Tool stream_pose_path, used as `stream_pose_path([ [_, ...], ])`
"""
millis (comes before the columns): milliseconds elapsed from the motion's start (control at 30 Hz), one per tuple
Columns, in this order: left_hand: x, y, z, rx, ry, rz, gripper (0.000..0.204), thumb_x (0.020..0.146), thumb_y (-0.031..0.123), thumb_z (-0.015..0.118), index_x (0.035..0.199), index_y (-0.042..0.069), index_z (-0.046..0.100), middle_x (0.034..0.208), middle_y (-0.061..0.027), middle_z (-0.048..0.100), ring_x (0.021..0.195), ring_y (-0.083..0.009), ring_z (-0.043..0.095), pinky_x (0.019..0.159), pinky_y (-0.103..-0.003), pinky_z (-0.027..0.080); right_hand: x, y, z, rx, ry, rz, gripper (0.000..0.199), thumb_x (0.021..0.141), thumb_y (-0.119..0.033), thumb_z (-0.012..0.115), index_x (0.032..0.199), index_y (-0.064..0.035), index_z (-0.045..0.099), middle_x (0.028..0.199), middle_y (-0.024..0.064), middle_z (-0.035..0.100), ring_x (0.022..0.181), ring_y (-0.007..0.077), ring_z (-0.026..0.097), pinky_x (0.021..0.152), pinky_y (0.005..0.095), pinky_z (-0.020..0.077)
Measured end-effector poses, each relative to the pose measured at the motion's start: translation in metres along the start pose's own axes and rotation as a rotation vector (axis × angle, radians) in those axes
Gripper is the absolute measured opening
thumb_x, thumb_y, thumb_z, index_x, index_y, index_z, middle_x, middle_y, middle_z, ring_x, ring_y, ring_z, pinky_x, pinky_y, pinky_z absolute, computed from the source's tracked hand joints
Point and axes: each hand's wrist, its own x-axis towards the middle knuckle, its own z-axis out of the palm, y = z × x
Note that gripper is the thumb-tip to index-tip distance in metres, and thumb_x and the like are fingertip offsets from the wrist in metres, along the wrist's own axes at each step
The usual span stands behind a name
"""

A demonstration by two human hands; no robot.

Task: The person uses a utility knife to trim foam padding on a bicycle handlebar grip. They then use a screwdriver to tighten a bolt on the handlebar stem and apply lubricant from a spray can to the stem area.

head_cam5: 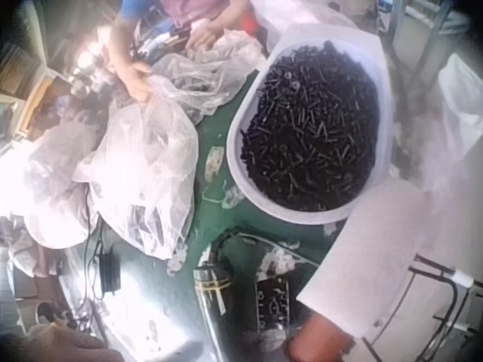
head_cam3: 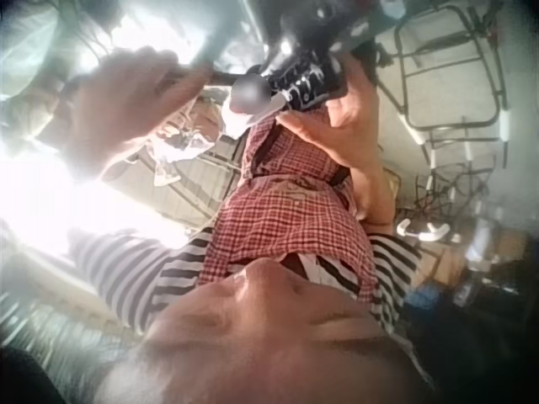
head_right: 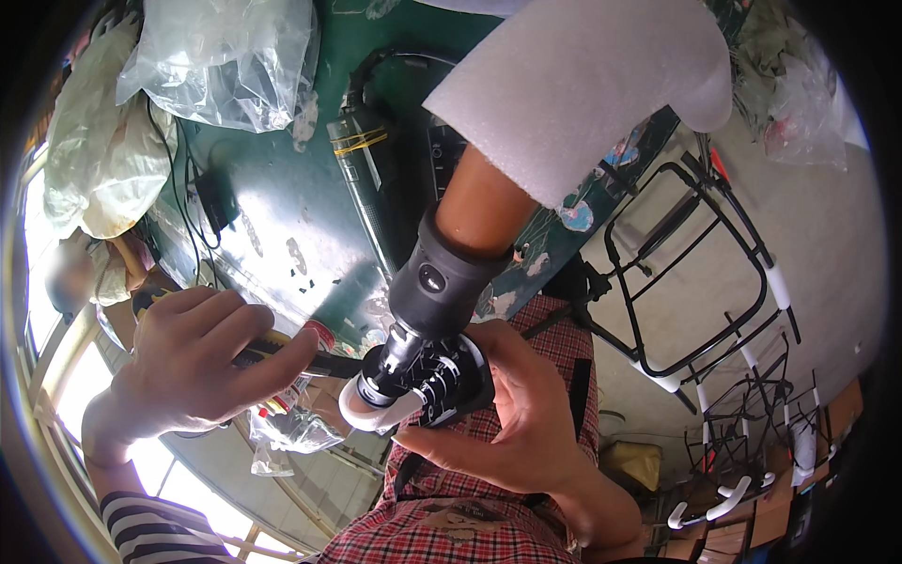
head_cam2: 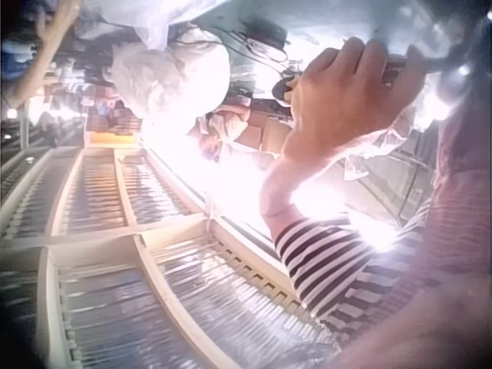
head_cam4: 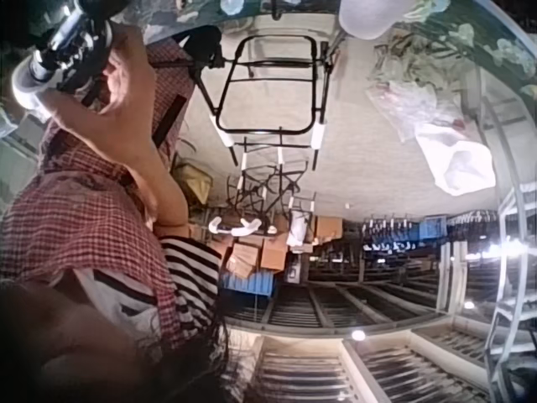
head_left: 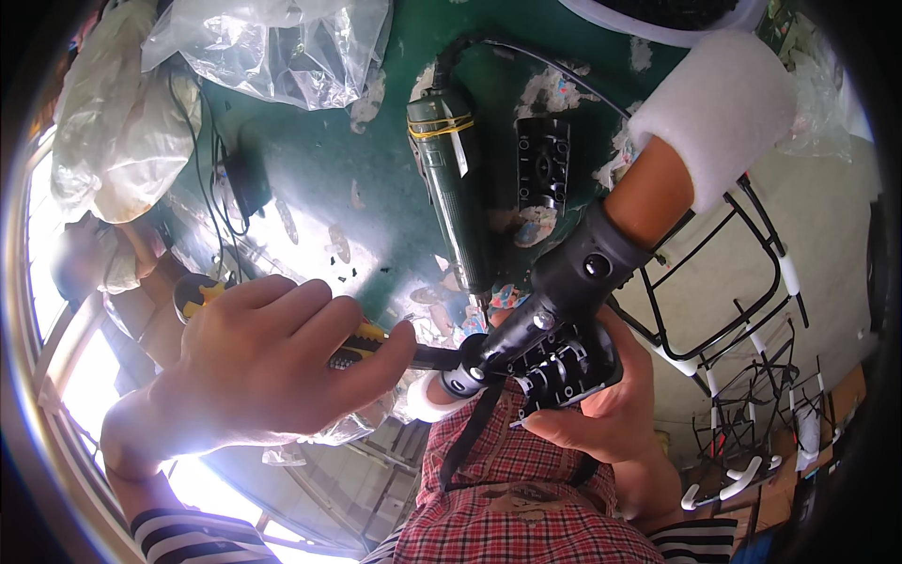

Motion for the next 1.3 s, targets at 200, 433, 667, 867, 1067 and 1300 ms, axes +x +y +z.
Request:
stream_pose_path([
  [200,-0.005,0.004,-0.001,-0.069,-0.043,-0.034,0.034,0.074,0.017,0.072,0.107,0.023,0.067,0.072,0.0045,0.051,0.056,-0.0087,0.052,0.045,-0.023,0.039,0.0,0.0,0.0,-0.007,0.01,0.0,0.065,0.07,-0.006,0.088,0.122,0.0037,0.051,0.113,0.0098,0.06,0.106,0.0142,0.062,0.092,0.0291,0.0493],
  [433,-0.001,0.003,-0.003,-0.089,-0.049,-0.02,0.031,0.074,0.016,0.073,0.104,0.022,0.067,0.071,0.0043,0.05,0.056,-0.0088,0.052,0.044,-0.024,0.04,0.001,-0.002,0.0,0.0,0.015,0.029,0.063,0.071,-0.005,0.087,0.121,0.0047,0.051,0.11,0.0098,0.06,0.104,0.0137,0.063,0.091,0.028,0.05],
  [667,-0.001,0.001,-0.002,-0.073,-0.055,-0.009,0.029,0.074,0.016,0.072,0.103,0.021,0.067,0.07,0.0046,0.049,0.056,-0.0091,0.051,0.044,-0.024,0.04,0.001,-0.004,0.0,-0.014,0.006,0.037,0.063,0.07,-0.005,0.087,0.121,0.004,0.051,0.111,0.0096,0.06,0.104,0.014,0.062,0.091,0.0281,0.0497],
  [867,-0.011,-0.006,0.021,-0.058,-0.058,-0.047,0.028,0.075,0.017,0.072,0.102,0.021,0.066,0.067,0.0055,0.047,0.054,-0.0091,0.052,0.042,-0.025,0.039,0.0,-0.002,-0.001,0.009,-0.002,0.016,0.066,0.069,-0.004,0.087,0.124,0.0037,0.051,0.114,0.0102,0.06,0.108,0.0152,0.061,0.094,0.0294,0.0487],
  [1067,-0.014,-0.001,0.015,-0.211,-0.008,-0.136,0.022,0.079,0.018,0.07,0.101,0.018,0.065,0.068,0.0038,0.054,0.053,-0.0119,0.054,0.044,-0.027,0.042,0.003,-0.001,-0.002,0.024,-0.02,0.013,0.069,0.068,-0.004,0.088,0.126,0.0035,0.05,0.116,0.0107,0.059,0.111,0.0161,0.06,0.096,0.0313,0.0477],
  [1300,-0.002,-0.019,0.006,-0.951,-0.489,-0.429,0.019,0.098,0.022,0.056,0.103,0.005,0.065,0.063,-0.0057,0.064,0.055,-0.0196,0.065,0.052,-0.033,0.049,0.001,-0.002,0.0,-0.024,0.001,0.021,0.069,0.067,-0.005,0.089,0.124,0.0029,0.051,0.114,0.0099,0.06,0.109,0.0152,0.061,0.094,0.03,0.0481],
])
